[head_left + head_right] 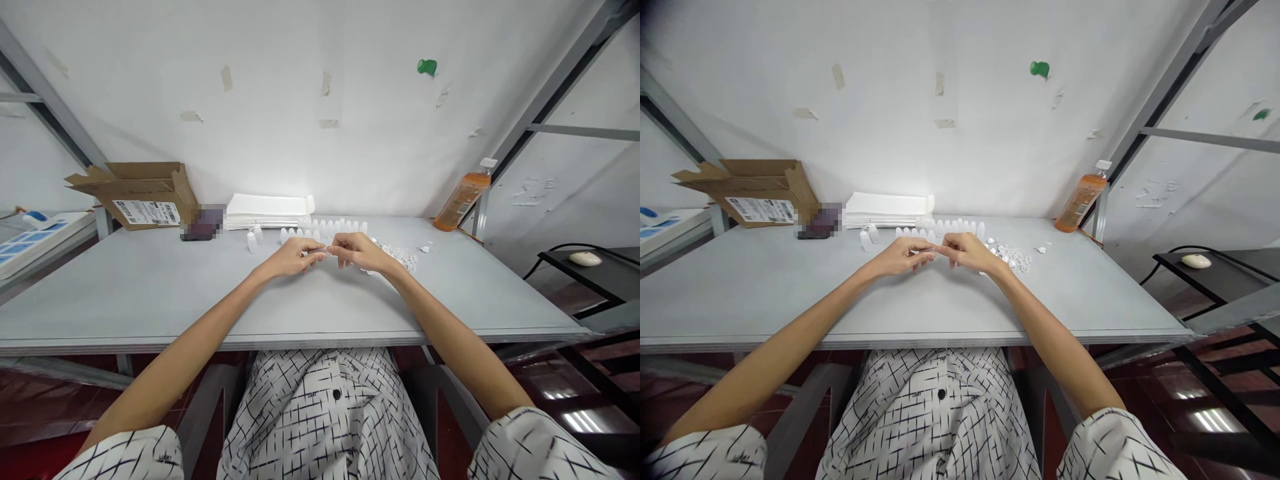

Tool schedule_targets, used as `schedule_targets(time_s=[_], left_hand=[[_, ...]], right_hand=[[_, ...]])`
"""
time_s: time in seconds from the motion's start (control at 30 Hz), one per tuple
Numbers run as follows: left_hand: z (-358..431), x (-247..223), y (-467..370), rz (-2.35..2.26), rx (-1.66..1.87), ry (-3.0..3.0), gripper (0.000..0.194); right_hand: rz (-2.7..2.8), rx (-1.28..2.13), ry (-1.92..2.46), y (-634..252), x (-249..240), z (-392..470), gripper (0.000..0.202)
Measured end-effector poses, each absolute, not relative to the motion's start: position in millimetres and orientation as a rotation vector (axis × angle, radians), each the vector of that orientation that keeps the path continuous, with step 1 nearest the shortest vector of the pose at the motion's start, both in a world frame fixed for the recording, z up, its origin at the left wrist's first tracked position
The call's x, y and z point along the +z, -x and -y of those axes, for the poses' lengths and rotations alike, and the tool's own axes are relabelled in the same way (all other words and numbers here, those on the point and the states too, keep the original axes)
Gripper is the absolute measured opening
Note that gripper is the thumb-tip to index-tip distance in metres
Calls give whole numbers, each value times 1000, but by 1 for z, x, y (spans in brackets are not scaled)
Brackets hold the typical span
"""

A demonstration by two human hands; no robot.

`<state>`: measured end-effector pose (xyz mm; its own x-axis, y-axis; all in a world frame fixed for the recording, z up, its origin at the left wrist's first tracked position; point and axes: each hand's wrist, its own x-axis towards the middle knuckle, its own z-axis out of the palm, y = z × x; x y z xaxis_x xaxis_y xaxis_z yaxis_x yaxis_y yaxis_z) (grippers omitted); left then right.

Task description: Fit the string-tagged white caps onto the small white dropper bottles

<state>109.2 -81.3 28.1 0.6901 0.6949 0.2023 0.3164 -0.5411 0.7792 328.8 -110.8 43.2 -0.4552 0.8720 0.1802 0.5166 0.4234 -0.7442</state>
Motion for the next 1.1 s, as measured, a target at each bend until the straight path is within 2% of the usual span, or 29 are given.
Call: schedule_targets(time_s=[0.67, 1.1], left_hand=[[78, 31, -107, -857, 716, -2328, 29], [79, 30, -108, -844, 682, -2336, 31]], right_hand=[[2160, 778, 1153, -325, 45, 114, 25], [2212, 717, 1210, -325, 44, 114, 39]])
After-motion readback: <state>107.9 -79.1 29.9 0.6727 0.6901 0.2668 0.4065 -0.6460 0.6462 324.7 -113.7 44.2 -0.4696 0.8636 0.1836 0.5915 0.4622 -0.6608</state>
